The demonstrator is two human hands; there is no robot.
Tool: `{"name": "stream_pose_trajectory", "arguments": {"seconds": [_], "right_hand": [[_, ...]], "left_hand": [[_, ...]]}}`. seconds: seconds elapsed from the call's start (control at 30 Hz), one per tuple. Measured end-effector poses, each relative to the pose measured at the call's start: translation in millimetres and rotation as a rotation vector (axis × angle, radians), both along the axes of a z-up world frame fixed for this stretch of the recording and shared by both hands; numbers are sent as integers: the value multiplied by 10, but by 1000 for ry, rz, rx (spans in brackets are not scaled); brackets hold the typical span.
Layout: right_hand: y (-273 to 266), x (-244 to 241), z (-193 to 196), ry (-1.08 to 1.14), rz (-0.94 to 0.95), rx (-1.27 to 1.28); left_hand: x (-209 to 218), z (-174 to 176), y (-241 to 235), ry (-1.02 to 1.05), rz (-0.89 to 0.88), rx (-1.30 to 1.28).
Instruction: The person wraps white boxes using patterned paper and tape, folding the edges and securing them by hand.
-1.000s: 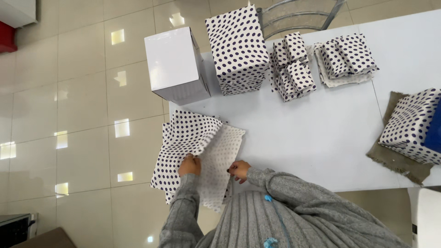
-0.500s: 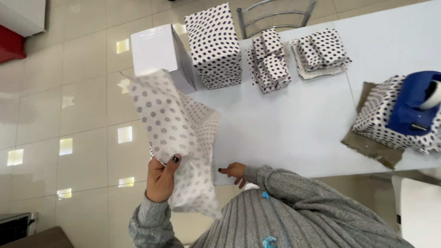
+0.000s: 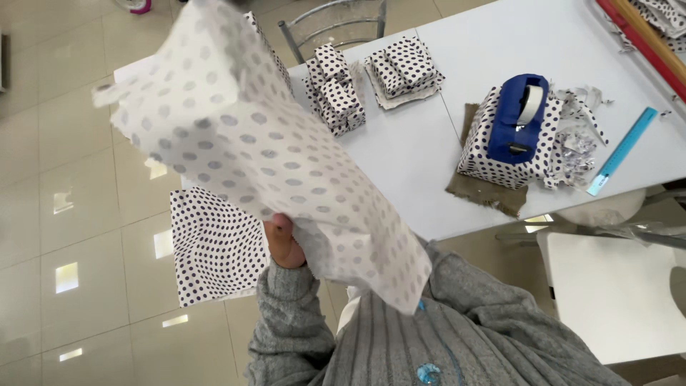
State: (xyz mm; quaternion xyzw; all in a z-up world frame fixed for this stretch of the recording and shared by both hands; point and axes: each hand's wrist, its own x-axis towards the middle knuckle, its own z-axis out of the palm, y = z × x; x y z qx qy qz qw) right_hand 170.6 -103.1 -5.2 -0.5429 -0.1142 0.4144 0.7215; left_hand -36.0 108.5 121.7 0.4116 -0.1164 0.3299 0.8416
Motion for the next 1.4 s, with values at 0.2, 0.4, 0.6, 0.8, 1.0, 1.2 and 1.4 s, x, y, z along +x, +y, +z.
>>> {"name": "stream_pose_trajectory", "arguments": {"seconds": [0.2,0.4,0.6,0.8,1.0,1.2,1.4], "right_hand": [[-6,779,-51,-49,-246,245],[-105,1639,335,-918,-528,63],[-109,1627,710,-744,-324,-263],[-65,1797,425,-629,-181,-658],[136,2338,-509,-550,-281,-834],[1185,1412,-239,-1011,-476,-585],[2438,-136,455,-774,-184,-231]], "left_hand": [[-789,-1761,170,718,289,-36],[-615,-1708,-856,1397,533,-113],[-444,-2166,-1400,1472,640,-537],[-557,-2706,-1399,1582,375,-418],[-910,-1743,-440,1719,-320,75],[-1084,-2000,2047,1413,427,112],[-781,-737,3739,998,597,-495]]}}
